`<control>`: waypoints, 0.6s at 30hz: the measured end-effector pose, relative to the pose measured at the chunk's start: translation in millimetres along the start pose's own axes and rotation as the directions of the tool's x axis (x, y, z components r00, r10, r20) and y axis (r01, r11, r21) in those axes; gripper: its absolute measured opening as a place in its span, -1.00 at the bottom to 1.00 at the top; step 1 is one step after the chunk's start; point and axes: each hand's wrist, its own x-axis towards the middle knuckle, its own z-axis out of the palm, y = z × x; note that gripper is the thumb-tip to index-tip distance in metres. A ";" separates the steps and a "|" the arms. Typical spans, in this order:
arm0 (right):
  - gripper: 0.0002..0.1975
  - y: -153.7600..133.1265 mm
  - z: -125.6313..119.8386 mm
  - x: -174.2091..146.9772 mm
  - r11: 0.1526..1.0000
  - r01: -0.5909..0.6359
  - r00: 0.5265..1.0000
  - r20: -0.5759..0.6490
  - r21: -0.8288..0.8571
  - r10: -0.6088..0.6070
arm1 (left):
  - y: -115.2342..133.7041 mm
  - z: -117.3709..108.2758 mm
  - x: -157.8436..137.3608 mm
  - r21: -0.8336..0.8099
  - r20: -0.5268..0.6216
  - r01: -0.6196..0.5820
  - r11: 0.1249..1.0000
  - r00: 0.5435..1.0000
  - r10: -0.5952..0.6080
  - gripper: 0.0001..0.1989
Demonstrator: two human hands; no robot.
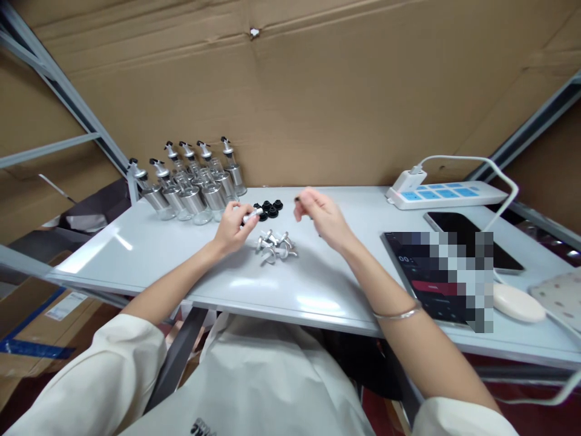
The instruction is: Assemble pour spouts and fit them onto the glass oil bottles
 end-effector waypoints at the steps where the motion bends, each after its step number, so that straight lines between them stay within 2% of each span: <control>1: -0.58 0.3 -6.3 1.6 0.999 0.016 0.996 -0.083 0.028 -0.013 | -3.3 -0.8 0.2 -0.012 -0.030 0.044 0.999 0.999 -0.044 -0.72; 3: -0.68 1.8 -17.6 4.4 0.998 0.041 0.981 -0.191 0.039 -0.033 | -7.3 -1.6 0.9 -0.029 -0.072 0.087 0.996 0.993 -0.089 -0.72; 6: -0.76 5.4 -27.6 6.5 0.999 0.020 0.974 -0.226 -0.028 -0.026 | -6.5 -0.7 0.9 -0.011 -0.052 0.030 0.999 0.998 -0.030 -0.75; 10: -0.85 7.5 -30.8 5.6 0.967 -0.052 0.984 -0.176 -0.248 0.007 | -0.8 1.4 -1.3 0.033 0.017 -0.090 0.995 0.996 0.090 -0.78; 14: -0.94 7.9 -33.9 4.5 0.821 -0.053 0.997 -0.071 -0.569 0.016 | 1.0 1.8 -2.3 0.037 0.023 -0.134 0.990 0.991 0.133 -0.78; 16: -0.90 9.7 -36.2 4.6 0.753 -0.035 0.999 -0.018 -0.657 0.031 | 0.3 2.1 -2.3 0.043 0.017 -0.139 0.989 0.990 0.138 -0.78; 18: -0.86 12.8 -38.3 5.1 0.728 -0.023 0.999 0.020 -0.686 0.050 | -0.9 2.7 -2.2 0.050 0.006 -0.153 0.987 0.988 0.153 -0.77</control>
